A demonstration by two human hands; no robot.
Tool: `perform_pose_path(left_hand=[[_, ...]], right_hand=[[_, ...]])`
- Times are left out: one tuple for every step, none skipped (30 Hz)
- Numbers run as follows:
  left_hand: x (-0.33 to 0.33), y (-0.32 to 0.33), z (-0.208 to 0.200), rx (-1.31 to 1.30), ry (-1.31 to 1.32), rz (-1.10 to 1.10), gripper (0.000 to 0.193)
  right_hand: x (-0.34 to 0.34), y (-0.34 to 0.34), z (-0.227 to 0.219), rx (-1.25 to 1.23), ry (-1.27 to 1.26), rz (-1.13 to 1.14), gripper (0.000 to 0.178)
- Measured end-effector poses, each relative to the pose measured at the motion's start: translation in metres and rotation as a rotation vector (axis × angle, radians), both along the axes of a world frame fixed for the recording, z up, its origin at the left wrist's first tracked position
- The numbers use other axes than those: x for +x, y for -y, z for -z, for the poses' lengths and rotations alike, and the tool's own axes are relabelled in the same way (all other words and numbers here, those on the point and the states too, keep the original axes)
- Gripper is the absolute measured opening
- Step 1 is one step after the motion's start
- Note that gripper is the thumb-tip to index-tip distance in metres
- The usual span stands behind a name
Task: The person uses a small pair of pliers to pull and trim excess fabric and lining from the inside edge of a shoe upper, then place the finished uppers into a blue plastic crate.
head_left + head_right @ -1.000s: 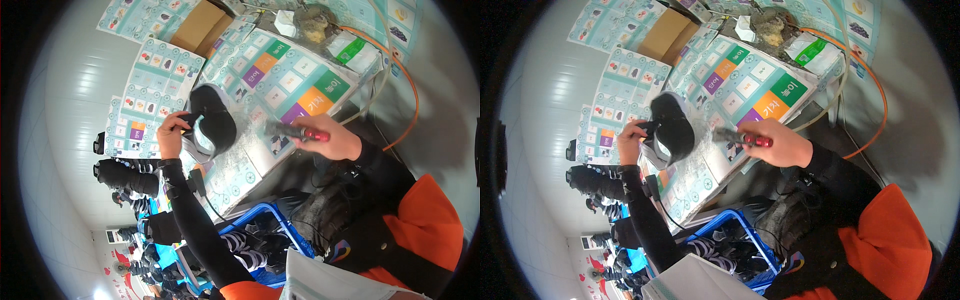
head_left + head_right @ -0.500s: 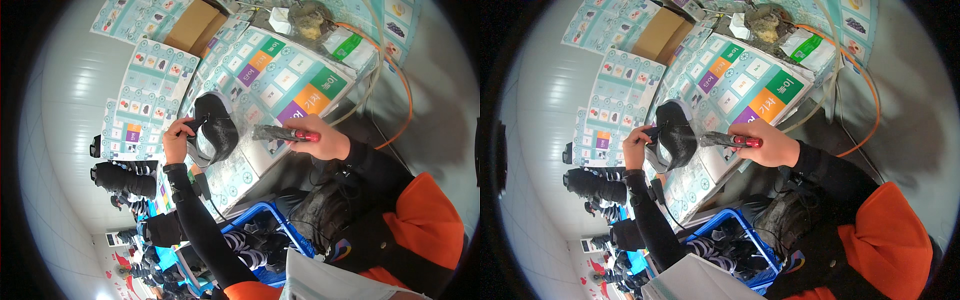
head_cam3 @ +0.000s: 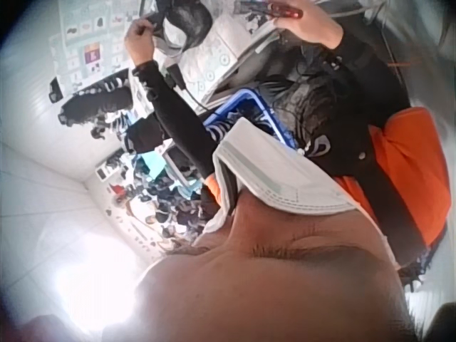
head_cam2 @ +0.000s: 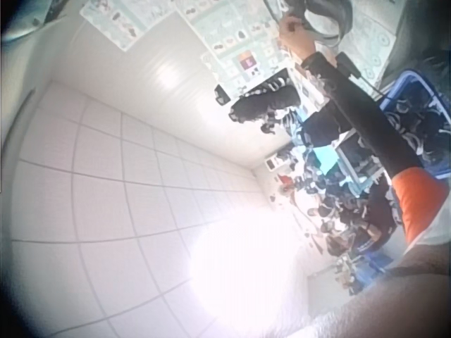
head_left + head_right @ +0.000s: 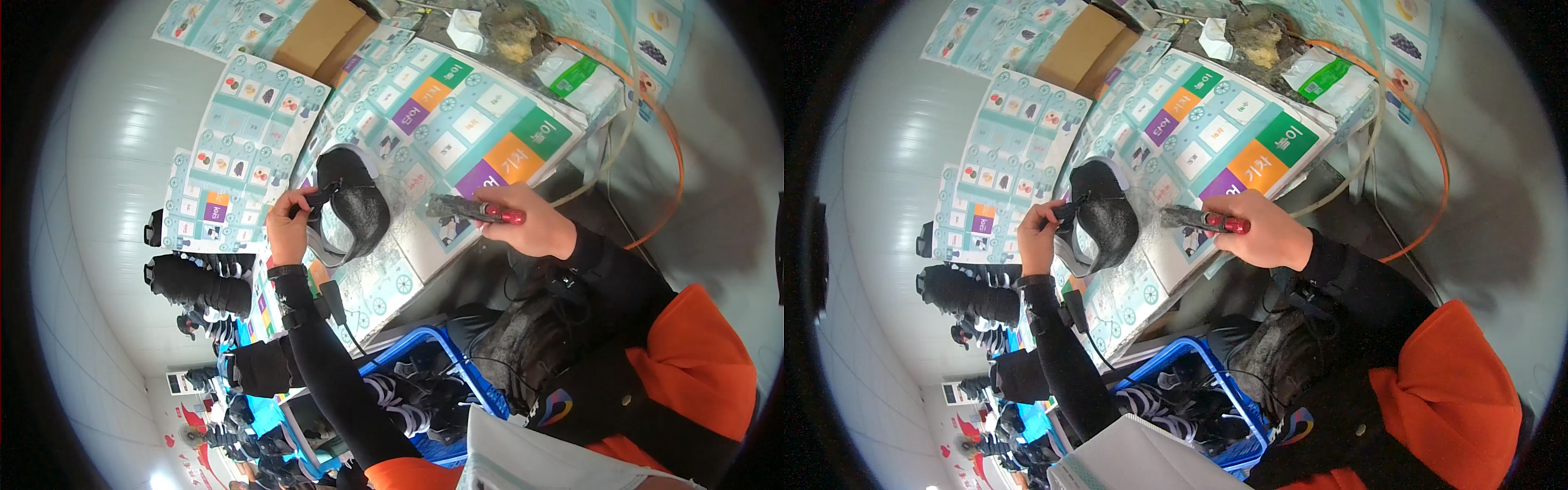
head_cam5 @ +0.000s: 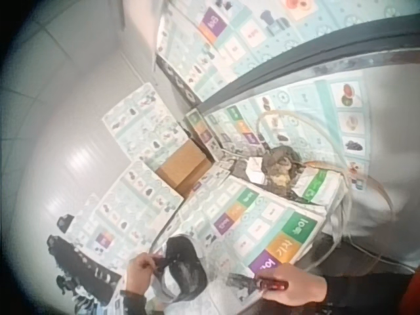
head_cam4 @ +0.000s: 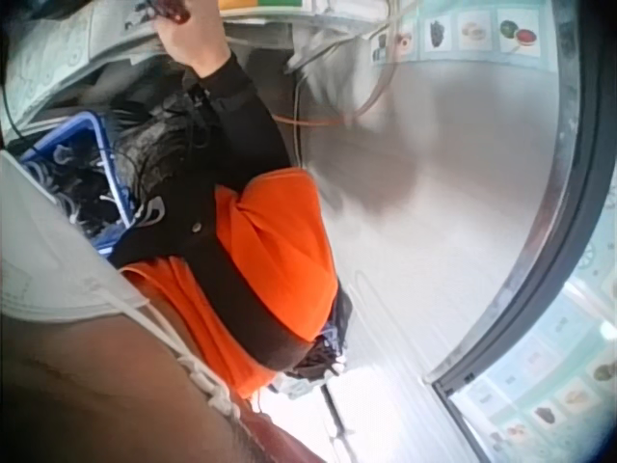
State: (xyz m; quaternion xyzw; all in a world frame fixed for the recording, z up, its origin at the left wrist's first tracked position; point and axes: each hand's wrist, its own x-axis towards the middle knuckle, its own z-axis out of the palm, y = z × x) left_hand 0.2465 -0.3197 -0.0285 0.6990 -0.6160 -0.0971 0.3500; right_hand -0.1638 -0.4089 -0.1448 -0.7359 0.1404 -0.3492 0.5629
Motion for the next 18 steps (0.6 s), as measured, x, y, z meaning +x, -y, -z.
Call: perform_pose_path(left_hand=[[-0.003,0.003,0.000,-0.013,-0.061,-0.018,0.023],[-0.007,0.007,0.000,-0.018,-0.061,-0.018,0.023],[-0.017,0.008,-0.001,-0.056,-0.097,-0.057,0.021],[-0.024,0.006,-0.002,-0.098,-0.127,-0.103,0.021],[-0.025,0.002,-0.003,-0.109,-0.124,-0.118,0.021],[-0.013,-0.022,-0.010,-0.020,0.126,-0.176,0.019],[-0.001,-0.051,-0.023,0.073,0.378,-0.253,0.022],[0.004,-0.066,-0.028,0.053,0.507,-0.245,0.033],[-0.015,-0.073,-0.036,0.122,0.440,-0.325,0.031],[-0.012,-0.096,-0.029,0.082,0.587,-0.337,0.032],[-0.038,-0.089,-0.034,0.006,0.607,-0.241,0.031],[-0.064,-0.081,-0.032,-0.138,0.689,-0.178,0.029],[-0.106,-0.085,-0.046,-0.134,0.651,-0.236,0.022],[-0.128,-0.109,-0.058,-0.095,0.624,-0.301,0.019],[-0.143,-0.127,-0.062,-0.068,0.576,-0.326,0.016],[-0.156,-0.148,-0.068,0.036,0.578,-0.368,0.016],[-0.163,-0.167,-0.071,0.131,0.566,-0.392,0.017],[-0.158,-0.192,-0.078,0.046,0.533,-0.420,0.019]], right_hand=[[-0.001,0.002,0.001,0.061,-0.007,0.051,0.016],[-0.002,0.007,0.005,-0.068,-0.007,0.046,0.018],[-0.003,0.007,0.003,-0.072,-0.010,0.043,0.018],[-0.002,0.004,-0.001,-0.074,-0.074,-0.078,0.019],[0.000,0.001,-0.007,-0.081,-0.139,-0.204,0.020],[0.017,-0.007,-0.012,-0.049,-0.138,-0.277,0.023],[0.028,-0.015,-0.015,-0.113,-0.141,-0.269,0.025],[0.025,-0.023,-0.032,-0.079,-0.144,-0.221,0.032],[0.029,-0.017,-0.015,-0.069,-0.143,-0.196,0.036],[0.046,-0.010,0.009,-0.004,-0.186,-0.109,0.040],[0.024,0.015,0.009,-0.007,-0.153,-0.043,0.043],[0.005,0.060,0.027,-0.070,-0.187,0.074,0.044],[-0.013,0.105,0.041,-0.133,-0.216,0.181,0.045],[-0.002,0.143,0.056,-0.191,-0.227,0.232,0.046],[0.007,0.177,0.057,-0.407,-0.314,0.396,0.049],[0.027,0.215,0.071,-0.563,-0.391,0.454,0.051],[0.044,0.251,0.081,-0.725,-0.471,0.534,0.053],[0.065,0.265,0.078,-0.950,-0.521,0.588,0.059]])
